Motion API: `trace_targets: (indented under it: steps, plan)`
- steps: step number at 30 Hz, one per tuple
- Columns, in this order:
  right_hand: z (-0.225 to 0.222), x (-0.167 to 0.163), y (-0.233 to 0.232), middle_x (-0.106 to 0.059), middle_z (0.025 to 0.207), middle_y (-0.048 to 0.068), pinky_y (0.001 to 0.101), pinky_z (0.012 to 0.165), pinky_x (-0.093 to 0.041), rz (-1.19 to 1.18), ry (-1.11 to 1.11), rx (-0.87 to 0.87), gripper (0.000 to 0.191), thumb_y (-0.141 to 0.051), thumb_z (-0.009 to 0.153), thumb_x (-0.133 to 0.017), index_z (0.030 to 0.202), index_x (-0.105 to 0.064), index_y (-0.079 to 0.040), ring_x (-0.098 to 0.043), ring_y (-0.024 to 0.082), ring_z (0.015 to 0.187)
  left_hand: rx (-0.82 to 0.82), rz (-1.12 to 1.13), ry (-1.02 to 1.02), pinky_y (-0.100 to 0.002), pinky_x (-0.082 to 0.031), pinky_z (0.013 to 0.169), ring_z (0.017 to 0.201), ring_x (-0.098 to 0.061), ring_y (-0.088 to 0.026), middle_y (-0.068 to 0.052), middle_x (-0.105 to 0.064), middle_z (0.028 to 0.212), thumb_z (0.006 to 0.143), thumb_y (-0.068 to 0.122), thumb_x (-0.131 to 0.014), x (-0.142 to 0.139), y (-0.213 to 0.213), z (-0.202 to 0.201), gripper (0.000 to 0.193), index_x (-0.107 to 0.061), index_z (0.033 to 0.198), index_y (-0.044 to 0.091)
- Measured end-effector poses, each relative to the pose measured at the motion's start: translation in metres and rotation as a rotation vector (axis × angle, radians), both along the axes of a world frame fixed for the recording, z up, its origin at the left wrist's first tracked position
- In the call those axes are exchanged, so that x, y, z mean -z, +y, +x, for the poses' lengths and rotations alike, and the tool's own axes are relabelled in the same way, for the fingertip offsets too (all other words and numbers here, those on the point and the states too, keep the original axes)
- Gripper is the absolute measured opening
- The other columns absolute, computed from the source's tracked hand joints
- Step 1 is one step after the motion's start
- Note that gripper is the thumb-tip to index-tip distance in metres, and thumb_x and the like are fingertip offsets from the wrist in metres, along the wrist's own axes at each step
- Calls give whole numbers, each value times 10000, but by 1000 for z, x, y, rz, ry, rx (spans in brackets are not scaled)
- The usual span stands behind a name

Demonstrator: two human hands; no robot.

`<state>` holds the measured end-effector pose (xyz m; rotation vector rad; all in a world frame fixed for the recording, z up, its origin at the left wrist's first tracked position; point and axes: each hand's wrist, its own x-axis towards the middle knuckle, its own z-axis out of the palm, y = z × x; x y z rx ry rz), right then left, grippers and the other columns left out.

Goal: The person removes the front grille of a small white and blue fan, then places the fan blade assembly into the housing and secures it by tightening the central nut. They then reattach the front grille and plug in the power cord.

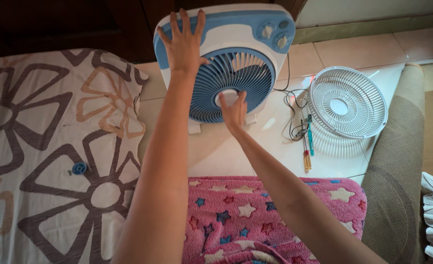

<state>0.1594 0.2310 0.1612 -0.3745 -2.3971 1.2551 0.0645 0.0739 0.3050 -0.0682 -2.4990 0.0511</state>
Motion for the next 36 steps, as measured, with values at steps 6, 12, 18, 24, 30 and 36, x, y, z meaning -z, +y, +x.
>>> trace_targets:
  steps: [6,12,18,24,30,36]
  plan:
    - [-18,4,-16,-611,1285,312,548,1000,-487,-378,-281,100,833,-496,812,-746,1431,-296,-168,-611,525,1173,-12,-3,-38,-766,-314,1088,1438,-350,-408,-153,-388,1576,442,644,-943,-3,0,-5,1385,-248,1593,312]
    - [-11,-3,-18,-649,1328,254,555,965,-487,-188,-153,74,774,-529,830,-741,1385,-362,-145,-638,530,1139,-16,-6,-37,-765,-303,1093,1438,-345,-408,-154,-377,1580,436,661,-937,0,-4,-14,1406,-239,1606,313]
    - [8,-19,-8,-578,1149,282,507,849,-525,209,-53,-131,692,-358,867,-788,1424,-458,-111,-632,457,979,-29,-10,-40,-762,-305,1090,1436,-346,-410,-158,-386,1576,433,652,-943,2,-3,-22,1397,-251,1598,313]
    - [11,-15,13,-546,1161,263,480,854,-527,345,-65,-273,655,-291,952,-737,1509,-439,-118,-614,410,967,-31,9,-58,-765,-290,1102,1453,-333,-408,-152,-377,1587,426,647,-945,0,-3,-21,1411,-249,1608,313]
    - [12,5,14,-700,1007,181,382,793,-539,-84,86,-132,712,-470,943,-749,1367,-429,4,-727,268,926,-20,34,-99,-761,-272,1100,1454,-312,-404,-148,-362,1592,409,636,-948,-3,-5,-21,1415,-250,1601,328]
    - [-10,-2,-5,-681,909,162,286,531,-544,-559,-359,-22,925,-646,810,-713,1380,-368,-6,-671,168,636,-17,37,-90,-758,-266,1105,1455,-315,-408,-154,-366,1594,397,625,-952,-3,-7,-13,1420,-270,1603,312]
